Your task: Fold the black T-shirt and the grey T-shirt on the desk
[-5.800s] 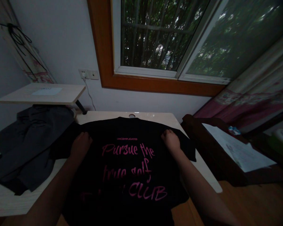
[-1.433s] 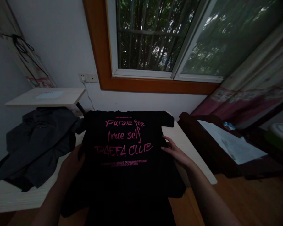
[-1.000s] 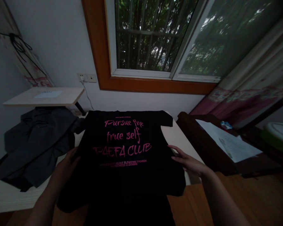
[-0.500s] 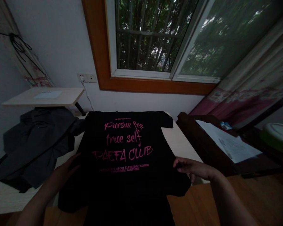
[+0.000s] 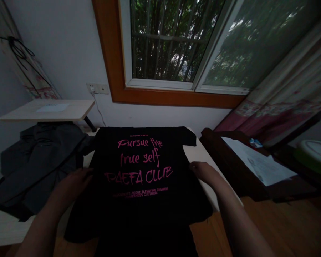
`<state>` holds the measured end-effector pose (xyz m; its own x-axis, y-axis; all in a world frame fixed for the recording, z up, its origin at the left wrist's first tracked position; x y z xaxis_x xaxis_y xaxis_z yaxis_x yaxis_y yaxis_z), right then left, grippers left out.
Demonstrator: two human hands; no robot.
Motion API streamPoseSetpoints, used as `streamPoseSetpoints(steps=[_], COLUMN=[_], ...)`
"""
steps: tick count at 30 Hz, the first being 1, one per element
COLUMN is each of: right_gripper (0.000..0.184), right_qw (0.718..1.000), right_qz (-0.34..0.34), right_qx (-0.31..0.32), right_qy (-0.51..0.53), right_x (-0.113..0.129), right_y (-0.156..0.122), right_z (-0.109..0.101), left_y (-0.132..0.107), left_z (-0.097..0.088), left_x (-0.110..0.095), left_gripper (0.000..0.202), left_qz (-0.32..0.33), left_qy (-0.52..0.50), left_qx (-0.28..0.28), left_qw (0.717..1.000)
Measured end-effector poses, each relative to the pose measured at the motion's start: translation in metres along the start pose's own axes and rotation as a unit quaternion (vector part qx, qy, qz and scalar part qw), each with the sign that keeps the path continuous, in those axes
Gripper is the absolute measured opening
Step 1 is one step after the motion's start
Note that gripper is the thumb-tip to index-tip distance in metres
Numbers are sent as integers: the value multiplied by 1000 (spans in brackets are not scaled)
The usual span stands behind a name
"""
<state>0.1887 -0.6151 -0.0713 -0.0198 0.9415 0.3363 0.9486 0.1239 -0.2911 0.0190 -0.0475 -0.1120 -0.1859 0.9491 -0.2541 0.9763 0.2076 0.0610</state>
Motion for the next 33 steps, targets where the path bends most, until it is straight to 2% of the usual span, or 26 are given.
streamPoseSetpoints(steps=[2, 4, 6, 9, 12, 14, 16, 19, 22, 28, 33], right_gripper=[29, 32, 36, 41, 50, 52, 53, 57, 61, 60, 55], right_qw=[991, 970, 950, 929, 926, 929, 933, 937, 941, 955, 950], right_qz=[-82, -161, -223, -278, -303, -307, -299, -285, -265, -197, -164], right_qx=[-97, -177, -216, -242, -222, -205, -196, -194, -199, -213, -259], right_qy=[-32, -40, -38, -27, -30, -37, -43, -53, -62, -58, -61], right_x=[29, 61, 94, 143, 186, 205, 215, 211, 190, 119, 65], right_y=[11, 22, 32, 47, 61, 69, 77, 88, 98, 115, 117], right_z=[12, 29, 48, 80, 109, 123, 131, 131, 119, 92, 77], left_y=[17, 35, 51, 75, 96, 107, 114, 121, 122, 117, 109], left_z=[2, 9, 20, 40, 59, 68, 75, 79, 79, 69, 69], left_x=[-18, -42, -70, -116, -153, -166, -170, -160, -139, -92, -55], left_gripper=[50, 51, 50, 50, 52, 52, 53, 55, 58, 62, 61], left_qz=[50, 94, 130, 166, 164, 154, 138, 119, 106, 65, 49], left_qy=[14, 32, 28, 27, 41, 53, 63, 73, 78, 84, 83], left_qx=[-29, -69, -95, -101, -108, -106, -99, -92, -87, -91, -106], left_qw=[998, 993, 987, 980, 980, 981, 983, 986, 987, 990, 990])
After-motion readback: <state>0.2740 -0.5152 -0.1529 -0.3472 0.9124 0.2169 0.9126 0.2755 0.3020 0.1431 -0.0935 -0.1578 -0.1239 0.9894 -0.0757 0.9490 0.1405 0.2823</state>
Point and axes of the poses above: each hand's wrist, its own y-axis towards the middle knuckle, its own z-axis out of the palm, x = y × z, the point moved 1 cm from there along y, towards the middle knuckle, and after that the axes turned 2 degrees about -x, right-handed, at the moved point
